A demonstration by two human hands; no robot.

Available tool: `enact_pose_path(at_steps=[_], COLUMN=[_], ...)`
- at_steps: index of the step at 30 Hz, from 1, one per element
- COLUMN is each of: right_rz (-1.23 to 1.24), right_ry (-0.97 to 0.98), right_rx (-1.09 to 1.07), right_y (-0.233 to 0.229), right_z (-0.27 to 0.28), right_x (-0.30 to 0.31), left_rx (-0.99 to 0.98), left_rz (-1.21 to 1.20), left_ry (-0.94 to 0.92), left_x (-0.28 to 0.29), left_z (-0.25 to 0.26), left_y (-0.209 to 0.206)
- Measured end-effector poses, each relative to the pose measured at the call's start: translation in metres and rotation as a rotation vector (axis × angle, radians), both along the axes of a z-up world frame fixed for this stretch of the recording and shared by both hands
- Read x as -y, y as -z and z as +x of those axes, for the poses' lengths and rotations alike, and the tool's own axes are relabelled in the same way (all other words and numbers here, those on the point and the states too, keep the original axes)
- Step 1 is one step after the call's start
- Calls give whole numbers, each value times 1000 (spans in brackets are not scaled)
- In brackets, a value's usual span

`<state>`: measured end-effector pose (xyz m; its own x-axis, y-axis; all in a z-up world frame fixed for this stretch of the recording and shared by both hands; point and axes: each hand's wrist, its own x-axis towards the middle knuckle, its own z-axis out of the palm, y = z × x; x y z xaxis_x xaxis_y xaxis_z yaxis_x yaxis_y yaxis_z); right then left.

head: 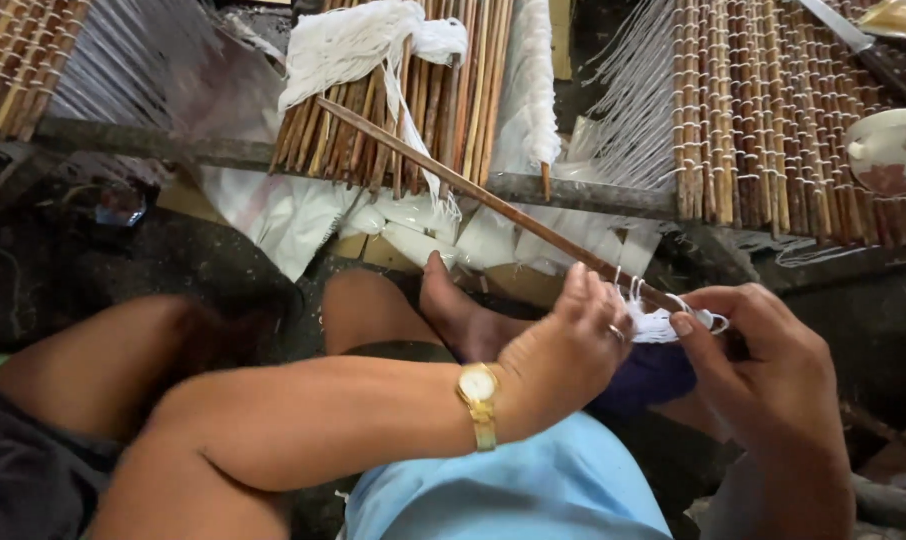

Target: Tying white cotton wicks onto a wooden rod in preparation for candle dipping.

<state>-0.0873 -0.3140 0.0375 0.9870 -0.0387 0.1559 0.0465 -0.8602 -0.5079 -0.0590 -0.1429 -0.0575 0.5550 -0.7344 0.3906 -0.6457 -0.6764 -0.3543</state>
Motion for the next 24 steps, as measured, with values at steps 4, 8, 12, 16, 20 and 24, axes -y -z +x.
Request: enact_pose_path(at_steps=[4, 8, 12, 16, 20, 24], right_rz=[115, 207, 177, 157, 88, 49], right_ry=[26, 16, -132, -142, -164, -203], right_rx=[-29, -93, 45, 38, 61, 155], right_y=[-1, -1, -3, 4, 10, 11], right_z=[1, 3, 5, 4, 5, 6], right_x=[0, -7, -6, -5, -13, -19], left_rx=[-565, -1080, -1168, -1234, -1174, -1418], left_rz=[-488, -1163, -1338, -1410, -1401, -1580], left_ry=[253, 324, 336, 192, 352, 97], left_x=[-26, -27, -25, -28, -28, -27], left_z=[16, 9, 3, -1, 2, 5], left_y=[-26, -22, -25, -22, -14, -5])
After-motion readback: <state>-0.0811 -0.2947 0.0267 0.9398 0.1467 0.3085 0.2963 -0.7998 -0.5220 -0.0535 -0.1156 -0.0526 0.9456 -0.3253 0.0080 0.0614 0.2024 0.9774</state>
